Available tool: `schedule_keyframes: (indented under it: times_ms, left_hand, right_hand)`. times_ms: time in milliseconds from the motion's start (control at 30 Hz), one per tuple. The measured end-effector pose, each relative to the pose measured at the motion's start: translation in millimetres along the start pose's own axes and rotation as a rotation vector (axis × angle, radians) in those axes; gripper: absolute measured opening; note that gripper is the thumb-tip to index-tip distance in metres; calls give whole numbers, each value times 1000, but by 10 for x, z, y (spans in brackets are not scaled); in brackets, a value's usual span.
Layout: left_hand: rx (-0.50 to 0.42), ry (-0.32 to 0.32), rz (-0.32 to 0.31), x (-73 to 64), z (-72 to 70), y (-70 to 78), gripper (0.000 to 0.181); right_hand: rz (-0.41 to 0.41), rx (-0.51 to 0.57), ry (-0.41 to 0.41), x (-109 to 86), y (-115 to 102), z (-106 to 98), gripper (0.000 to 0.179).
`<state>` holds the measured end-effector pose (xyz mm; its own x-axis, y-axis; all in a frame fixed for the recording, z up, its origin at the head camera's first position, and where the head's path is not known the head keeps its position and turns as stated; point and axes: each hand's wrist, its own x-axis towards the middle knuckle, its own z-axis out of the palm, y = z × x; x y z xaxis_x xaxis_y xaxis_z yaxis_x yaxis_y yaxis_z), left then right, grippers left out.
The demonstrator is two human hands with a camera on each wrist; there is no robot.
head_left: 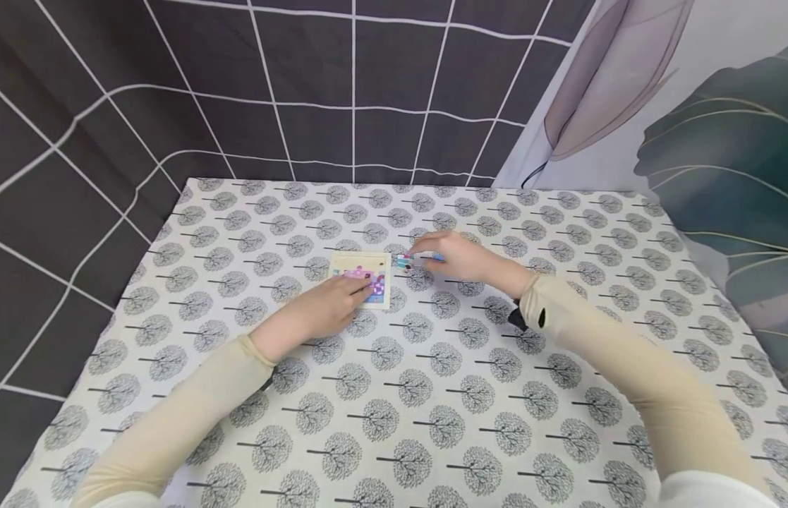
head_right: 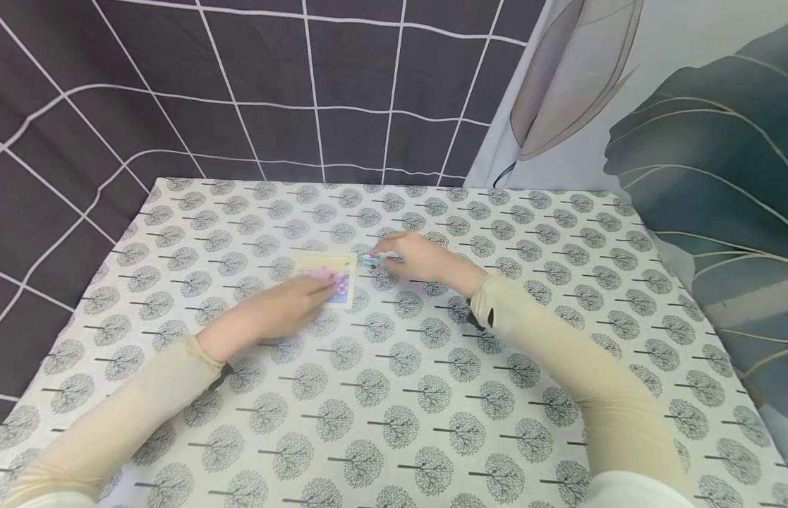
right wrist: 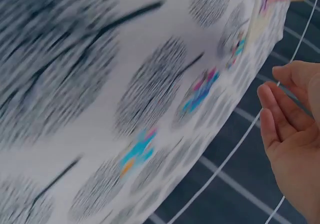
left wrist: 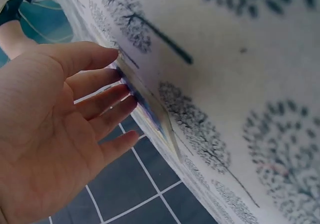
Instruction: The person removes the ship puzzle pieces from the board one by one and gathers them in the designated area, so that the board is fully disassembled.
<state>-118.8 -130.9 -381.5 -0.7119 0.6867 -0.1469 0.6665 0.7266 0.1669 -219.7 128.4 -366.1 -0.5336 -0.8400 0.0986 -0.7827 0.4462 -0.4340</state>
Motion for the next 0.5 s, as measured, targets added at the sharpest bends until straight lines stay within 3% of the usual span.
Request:
schedule_keyframes:
  times_ms: [233, 500]
  left_hand:
    - [21, 19, -18, -66, 16, 63, 49]
    - [21, -2, -14, -147, 7, 78, 47]
  right_hand:
    - [-36, 9, -62, 280, -161, 198, 28]
    - [11, 8, -139, 494, -259, 258, 31]
